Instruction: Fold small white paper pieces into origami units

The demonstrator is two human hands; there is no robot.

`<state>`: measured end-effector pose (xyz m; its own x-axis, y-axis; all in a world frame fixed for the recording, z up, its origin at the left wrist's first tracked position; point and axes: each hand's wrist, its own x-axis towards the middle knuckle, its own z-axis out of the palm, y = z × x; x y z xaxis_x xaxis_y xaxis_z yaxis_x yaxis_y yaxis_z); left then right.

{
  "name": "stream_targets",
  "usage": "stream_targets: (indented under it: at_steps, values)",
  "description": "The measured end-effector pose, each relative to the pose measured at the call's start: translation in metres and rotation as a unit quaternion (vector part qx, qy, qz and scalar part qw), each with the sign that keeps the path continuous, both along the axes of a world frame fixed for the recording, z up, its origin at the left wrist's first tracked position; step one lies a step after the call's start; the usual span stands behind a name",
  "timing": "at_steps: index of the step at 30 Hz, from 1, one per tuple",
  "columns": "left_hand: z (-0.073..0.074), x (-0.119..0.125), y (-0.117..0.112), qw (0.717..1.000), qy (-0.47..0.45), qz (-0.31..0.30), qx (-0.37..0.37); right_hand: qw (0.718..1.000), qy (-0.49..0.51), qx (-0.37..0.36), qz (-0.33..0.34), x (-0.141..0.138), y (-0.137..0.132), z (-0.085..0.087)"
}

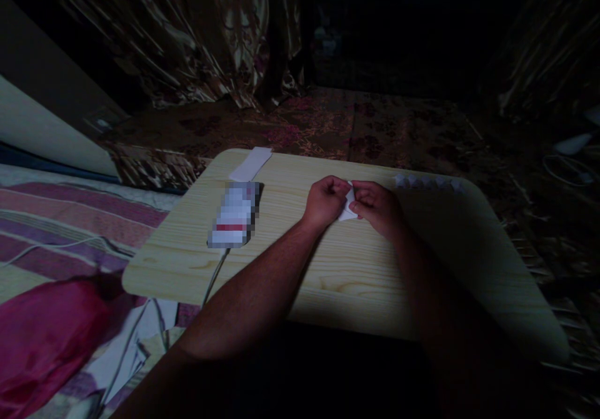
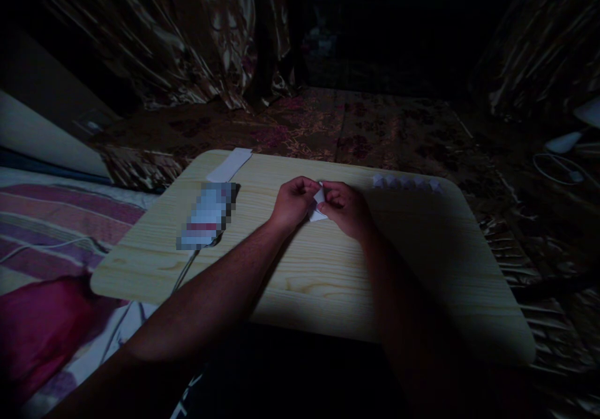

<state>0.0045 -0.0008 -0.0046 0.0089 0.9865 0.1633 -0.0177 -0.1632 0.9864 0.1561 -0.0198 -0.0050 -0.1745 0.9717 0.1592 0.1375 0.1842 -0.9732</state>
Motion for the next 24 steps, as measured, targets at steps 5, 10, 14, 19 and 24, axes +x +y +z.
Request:
stream_targets:
  at_steps: [5, 10, 14, 19, 24]
  values:
    - [0.003, 0.001, -0.003, 0.998, -0.045, -0.043, -0.008, 1.0, -0.013, 0.012, -0.022, 0.0, 0.001, -0.002]
    - [0.0, 0.002, -0.003, 0.994, -0.056, -0.082, -0.034, 0.999, -0.035, 0.019, -0.034, 0.0, 0.001, -0.004]
    - [-0.002, 0.002, -0.002, 0.997, -0.037, -0.064, -0.023, 0.999, -0.03, 0.019, -0.035, -0.001, 0.0, 0.0]
    - [0.0, 0.002, -0.003, 0.996, -0.057, -0.071, -0.01, 0.999, -0.025, 0.016, -0.032, 0.001, -0.002, 0.005]
    - [0.0, 0.003, -0.004, 0.994, -0.075, -0.083, -0.012, 0.999, -0.028, 0.022, -0.031, 0.002, -0.002, 0.006]
